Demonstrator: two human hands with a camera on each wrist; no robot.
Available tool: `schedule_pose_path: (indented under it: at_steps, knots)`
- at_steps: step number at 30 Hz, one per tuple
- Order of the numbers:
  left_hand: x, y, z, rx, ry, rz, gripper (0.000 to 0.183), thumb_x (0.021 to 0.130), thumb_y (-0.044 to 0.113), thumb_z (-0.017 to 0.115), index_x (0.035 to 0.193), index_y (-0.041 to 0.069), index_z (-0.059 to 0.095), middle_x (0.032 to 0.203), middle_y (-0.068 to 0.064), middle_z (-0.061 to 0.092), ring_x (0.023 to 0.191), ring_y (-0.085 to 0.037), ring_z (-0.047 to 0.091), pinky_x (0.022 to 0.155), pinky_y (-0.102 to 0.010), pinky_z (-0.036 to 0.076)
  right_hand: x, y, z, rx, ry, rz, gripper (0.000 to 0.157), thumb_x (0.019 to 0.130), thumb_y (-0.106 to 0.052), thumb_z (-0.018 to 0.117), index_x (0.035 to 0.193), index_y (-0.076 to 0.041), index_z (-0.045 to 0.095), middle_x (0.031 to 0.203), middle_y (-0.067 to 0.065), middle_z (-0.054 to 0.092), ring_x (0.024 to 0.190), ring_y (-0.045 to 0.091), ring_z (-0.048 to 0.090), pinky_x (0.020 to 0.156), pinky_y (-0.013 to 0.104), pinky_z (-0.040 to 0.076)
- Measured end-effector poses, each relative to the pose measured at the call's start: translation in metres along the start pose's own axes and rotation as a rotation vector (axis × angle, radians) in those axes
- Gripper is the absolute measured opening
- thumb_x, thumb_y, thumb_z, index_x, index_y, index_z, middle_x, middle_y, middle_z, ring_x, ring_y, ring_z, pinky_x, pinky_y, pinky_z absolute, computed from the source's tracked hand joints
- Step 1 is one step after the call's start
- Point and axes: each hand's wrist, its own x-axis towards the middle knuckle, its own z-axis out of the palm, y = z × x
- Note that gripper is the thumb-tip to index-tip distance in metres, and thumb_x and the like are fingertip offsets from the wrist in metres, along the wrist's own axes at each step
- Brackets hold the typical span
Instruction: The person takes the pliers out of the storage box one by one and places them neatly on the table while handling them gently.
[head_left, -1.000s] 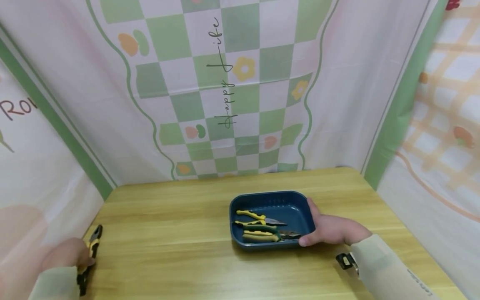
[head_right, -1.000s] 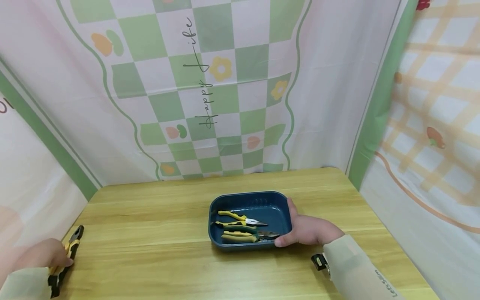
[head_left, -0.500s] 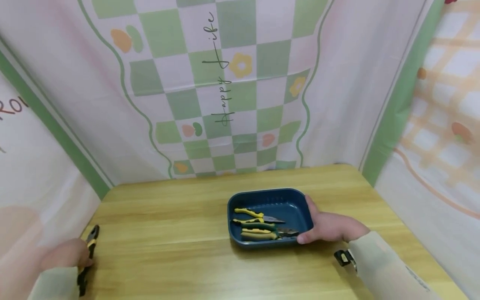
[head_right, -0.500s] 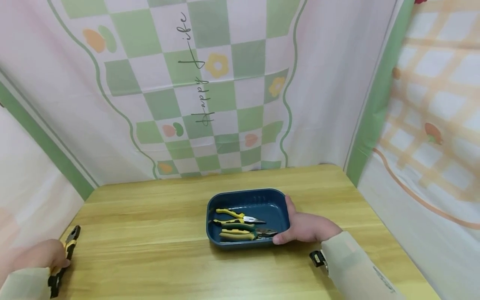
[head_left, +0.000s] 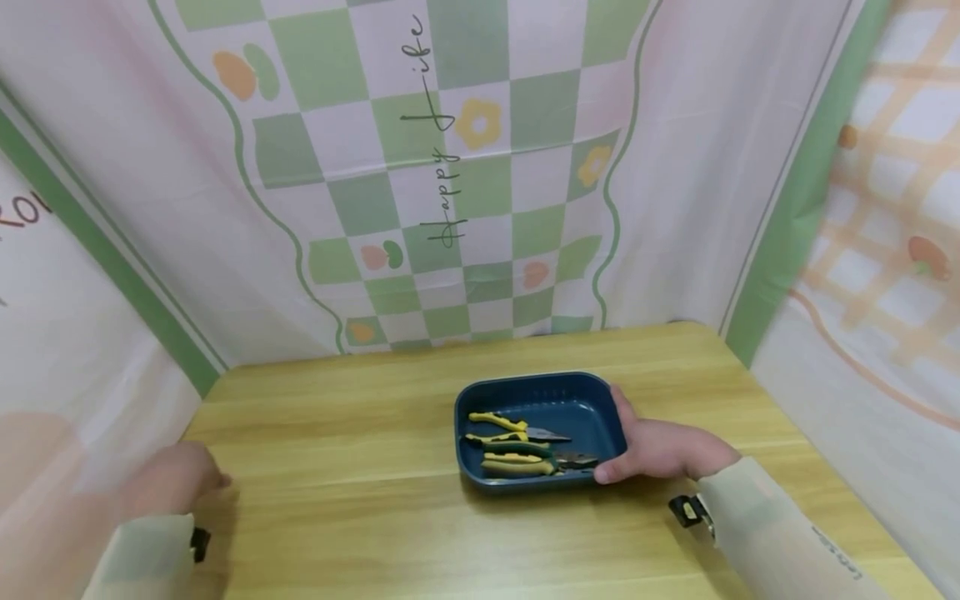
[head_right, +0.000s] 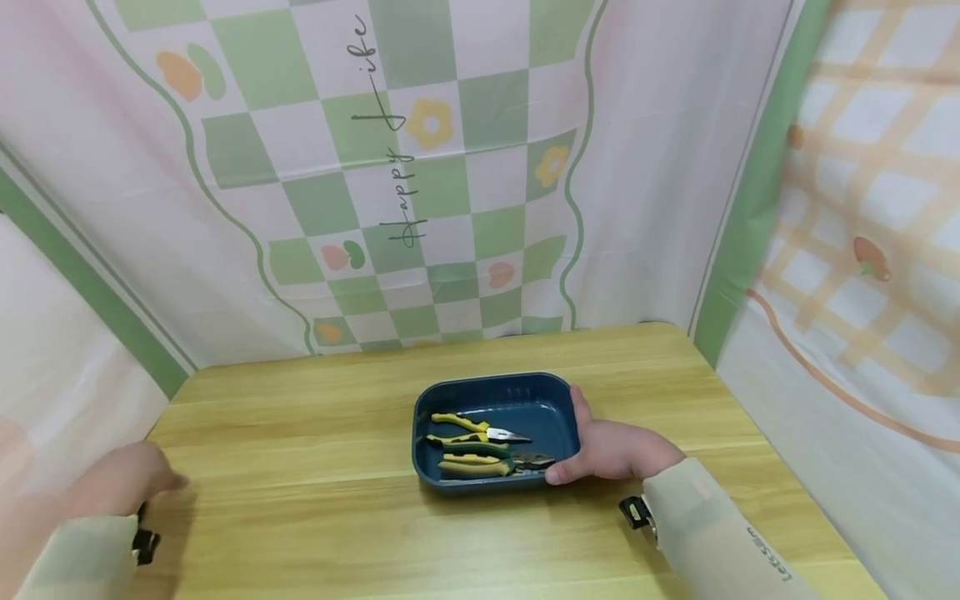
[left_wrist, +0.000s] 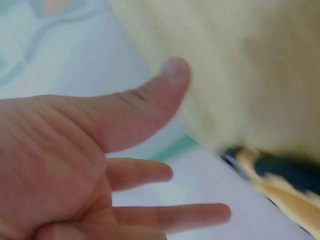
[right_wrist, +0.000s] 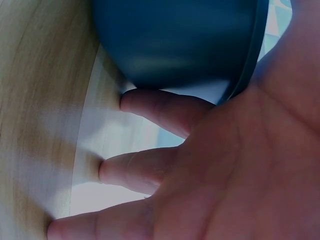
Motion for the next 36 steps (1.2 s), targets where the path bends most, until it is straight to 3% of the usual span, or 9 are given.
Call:
schedule_pose_path:
  at_steps: [1, 3, 6, 10, 14, 17, 20, 27, 36]
  knots:
    - [0.009, 0.013, -0.003, 0.02, -0.091, 0.054, 0.063, 0.078, 0.047, 0.078, 0.106, -0.007, 0.062, 0.098, -0.022, 0.064, 0.092, -0.044, 0.059, 0.078, -0.06, 0.047, 0.0, 0.0, 0.0, -0.003, 0.0, -0.001, 0.139, 0.078, -0.042, 0.085, 0.149, 0.003, -0.026, 0.152, 0.044, 0.002, 0.129, 0.046, 0.04, 0.108, 0.06, 0.026]
    - [0.023, 0.03, -0.002, 0.124, -0.109, 0.233, 0.071, 0.084, 0.046, 0.076, 0.121, -0.013, 0.058, 0.108, -0.034, 0.062, 0.093, -0.053, 0.06, 0.079, -0.065, 0.047, 0.0, -0.001, 0.0, -0.011, -0.001, 0.0, 0.139, 0.079, -0.042, 0.085, 0.149, 0.003, -0.026, 0.152, 0.044, 0.004, 0.128, 0.046, 0.041, 0.108, 0.06, 0.026]
    - [0.027, 0.064, -0.002, 0.1, -0.118, 0.185, 0.098, 0.085, 0.051, 0.075, 0.145, -0.013, 0.032, 0.132, -0.04, 0.046, 0.104, -0.059, 0.054, 0.076, -0.065, 0.047, 0.0, -0.001, -0.001, -0.02, -0.005, 0.006, 0.139, 0.079, -0.043, 0.085, 0.148, 0.003, -0.027, 0.15, 0.046, 0.008, 0.126, 0.045, 0.043, 0.108, 0.06, 0.027]
    - [0.019, 0.112, -0.004, 0.064, -0.111, 0.266, 0.101, 0.086, 0.05, 0.075, 0.152, -0.008, 0.024, 0.136, -0.036, 0.047, 0.107, -0.053, 0.056, 0.079, -0.06, 0.049, 0.001, -0.002, -0.002, -0.002, -0.008, -0.004, 0.139, 0.079, -0.041, 0.085, 0.148, 0.002, -0.028, 0.15, 0.047, 0.007, 0.126, 0.046, 0.043, 0.107, 0.06, 0.027]
    - [0.017, 0.16, -0.001, -0.03, -0.145, 0.466, 0.095, 0.087, 0.051, 0.074, 0.154, 0.0, 0.03, 0.137, -0.028, 0.053, 0.12, -0.047, 0.053, 0.097, -0.06, 0.04, 0.0, -0.004, -0.003, 0.007, -0.017, -0.004, 0.139, 0.079, -0.04, 0.085, 0.148, 0.002, -0.028, 0.15, 0.046, 0.004, 0.131, 0.05, 0.037, 0.108, 0.062, 0.025]
    - [0.017, 0.195, 0.008, -0.092, -0.176, 0.623, 0.088, 0.087, 0.05, 0.074, 0.154, 0.008, 0.036, 0.135, -0.021, 0.057, 0.122, -0.04, 0.054, 0.103, -0.055, 0.038, -0.001, -0.005, -0.002, 0.0, -0.019, 0.004, 0.138, 0.08, -0.041, 0.084, 0.148, 0.003, -0.028, 0.15, 0.046, 0.003, 0.132, 0.051, 0.034, 0.108, 0.062, 0.024]
    - [0.011, 0.23, 0.018, -0.085, -0.195, 0.724, 0.08, 0.089, 0.049, 0.072, 0.153, 0.013, 0.041, 0.134, -0.016, 0.059, 0.119, -0.034, 0.057, 0.102, -0.05, 0.04, -0.001, -0.005, -0.002, -0.019, -0.014, 0.017, 0.138, 0.08, -0.042, 0.084, 0.148, 0.004, -0.027, 0.149, 0.047, 0.007, 0.129, 0.049, 0.039, 0.107, 0.061, 0.027]
    - [-0.012, 0.297, 0.035, 0.019, -0.246, 0.807, 0.074, 0.091, 0.054, 0.068, 0.15, 0.015, 0.046, 0.141, -0.004, 0.056, 0.126, -0.025, 0.053, 0.103, -0.042, 0.041, -0.001, -0.001, -0.001, -0.04, -0.014, 0.008, 0.138, 0.08, -0.043, 0.083, 0.147, 0.005, -0.027, 0.145, 0.05, 0.016, 0.122, 0.043, 0.047, 0.106, 0.059, 0.03]
    - [-0.025, 0.333, 0.05, 0.212, -0.312, 0.872, 0.064, 0.091, 0.047, 0.071, 0.143, 0.013, 0.055, 0.135, 0.0, 0.061, 0.122, -0.02, 0.056, 0.1, -0.037, 0.044, -0.002, -0.001, -0.003, -0.012, -0.022, 0.002, 0.138, 0.08, -0.041, 0.084, 0.147, 0.005, -0.027, 0.146, 0.049, 0.014, 0.123, 0.045, 0.045, 0.106, 0.061, 0.029]
